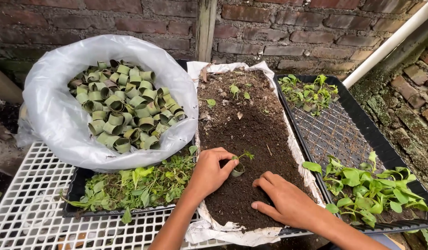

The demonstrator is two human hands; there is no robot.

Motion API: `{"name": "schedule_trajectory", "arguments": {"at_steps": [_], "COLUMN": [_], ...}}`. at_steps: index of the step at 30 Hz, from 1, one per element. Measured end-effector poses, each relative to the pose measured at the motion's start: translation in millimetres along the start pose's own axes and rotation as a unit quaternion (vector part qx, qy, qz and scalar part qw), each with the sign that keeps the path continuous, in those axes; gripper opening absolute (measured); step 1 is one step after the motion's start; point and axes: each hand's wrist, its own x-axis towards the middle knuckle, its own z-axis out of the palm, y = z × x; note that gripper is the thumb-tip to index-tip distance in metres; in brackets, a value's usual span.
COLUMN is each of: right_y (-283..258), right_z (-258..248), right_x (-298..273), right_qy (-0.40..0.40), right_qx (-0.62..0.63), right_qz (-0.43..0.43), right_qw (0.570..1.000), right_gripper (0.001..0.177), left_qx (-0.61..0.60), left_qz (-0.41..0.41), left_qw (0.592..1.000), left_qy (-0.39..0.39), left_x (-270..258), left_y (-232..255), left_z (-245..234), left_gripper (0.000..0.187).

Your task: Transplanting small green seedlings from a tray into a larger container filled with soil.

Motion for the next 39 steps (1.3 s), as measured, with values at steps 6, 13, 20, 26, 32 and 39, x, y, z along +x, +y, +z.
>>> {"name": "schedule_trajectory", "arguments": {"at_steps": [6, 13, 20, 26, 32, 39], "right_y": [16.2, -7.5, -46.8, -46.1, -47.4, -50.3], "right_z": [-4.1, -5.4, -8.1, 5.7, 9.8, 9.9], "right_x": [15.3, 38.2, 61.5, 65.8, 66.0, 63.1], "right_qy": [0.024, 0.12, 0.288, 0.336, 0.345, 0.374], "right_qx": [0.067, 0.609, 0.781, 0.775, 0.764, 0.699], "right_qz": [-0.085, 0.048, 0.113, 0.074, 0.048, -0.007], "right_qw": [0.994, 0.782, 0.543, 0.53, 0.543, 0.609], "right_gripper": [0.027, 0.028, 0.023, 0.028, 0.031, 0.036], "left_qx": [0.015, -0.015, -0.032, -0.049, -0.068, -0.08], "left_qz": [0.018, 0.087, 0.071, 0.068, 0.041, 0.029], "left_qw": [0.999, 0.993, 0.989, 0.986, 0.987, 0.987], "left_qy": [0.033, 0.074, 0.128, 0.141, 0.139, 0.137], "left_x": [-11.4, -20.4, -22.1, -23.6, -22.6, -18.8], "left_y": [-3.6, -9.9, -4.4, 6.3, 6.0, 4.1], "left_z": [15.9, 23.3, 25.7, 23.0, 21.9, 20.4], "left_gripper": [0.011, 0.016, 0.014, 0.011, 0.011, 0.012]}}
